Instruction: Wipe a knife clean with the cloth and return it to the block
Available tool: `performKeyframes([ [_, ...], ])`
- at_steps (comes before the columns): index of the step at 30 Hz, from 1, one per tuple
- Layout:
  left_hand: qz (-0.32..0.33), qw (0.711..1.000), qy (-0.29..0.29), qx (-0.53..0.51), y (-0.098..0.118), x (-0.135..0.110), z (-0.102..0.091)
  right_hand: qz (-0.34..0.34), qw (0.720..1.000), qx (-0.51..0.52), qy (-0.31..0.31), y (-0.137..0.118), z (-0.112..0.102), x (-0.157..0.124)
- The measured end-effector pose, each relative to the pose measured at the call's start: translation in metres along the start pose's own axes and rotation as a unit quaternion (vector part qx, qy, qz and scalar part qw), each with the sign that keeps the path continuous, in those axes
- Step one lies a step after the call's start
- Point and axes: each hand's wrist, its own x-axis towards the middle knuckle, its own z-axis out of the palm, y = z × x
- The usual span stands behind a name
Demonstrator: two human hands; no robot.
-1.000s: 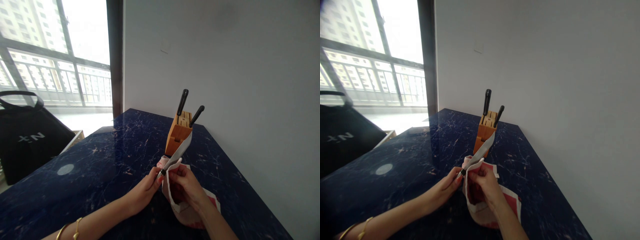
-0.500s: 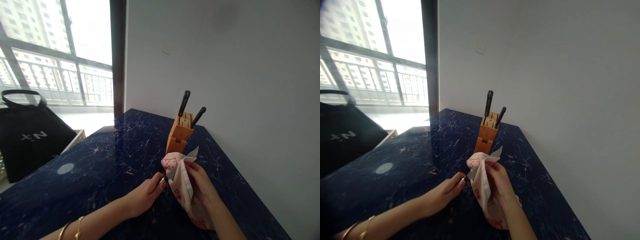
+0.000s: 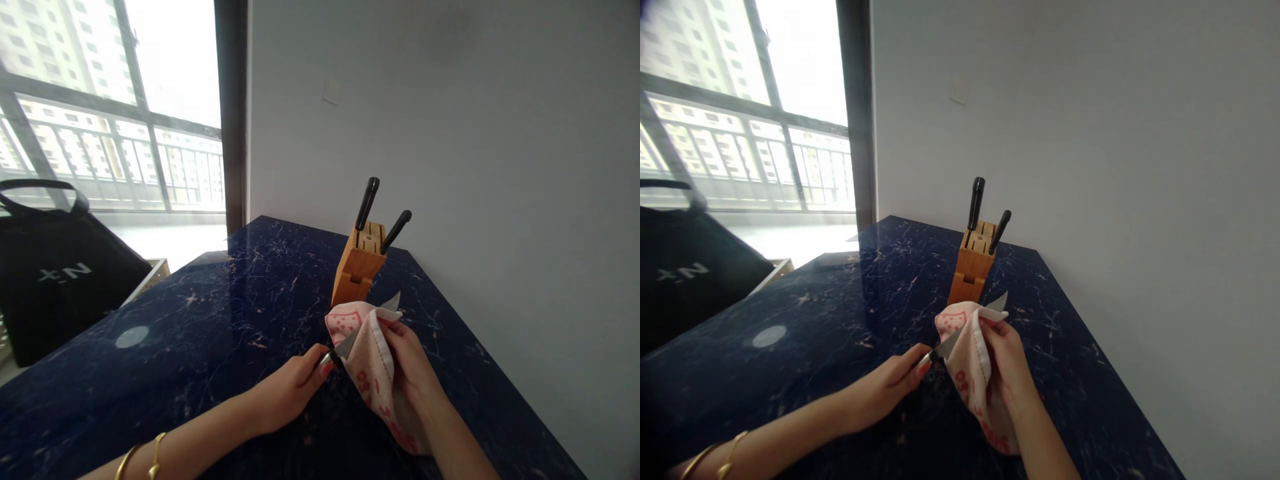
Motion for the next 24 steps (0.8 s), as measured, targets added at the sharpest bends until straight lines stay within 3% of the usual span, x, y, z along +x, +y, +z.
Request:
performKeyframes([
  [3,-0.014,1.0,-0.007,0.013,-0.001,-0.001,0.0,0.003,0.999,0.015,0.031,-0.004,-0.001,-0.001],
  [9,-0.018,1.0,-0.005,0.015,-0.001,0.0,-0.003,0.005,0.999,0.0,0.033,-0.003,0.003,-0.002],
  [14,-0.028,0.999,-0.033,0.032,-0.003,-0.001,-0.005,-0.034,0.995,0.011,0.095,-0.011,-0.02,0.012],
  [24,-0.022,0.997,-0.032,0.065,-0.002,-0.001,-0.004,-0.045,0.993,-0.046,0.103,-0.015,-0.041,0.018],
])
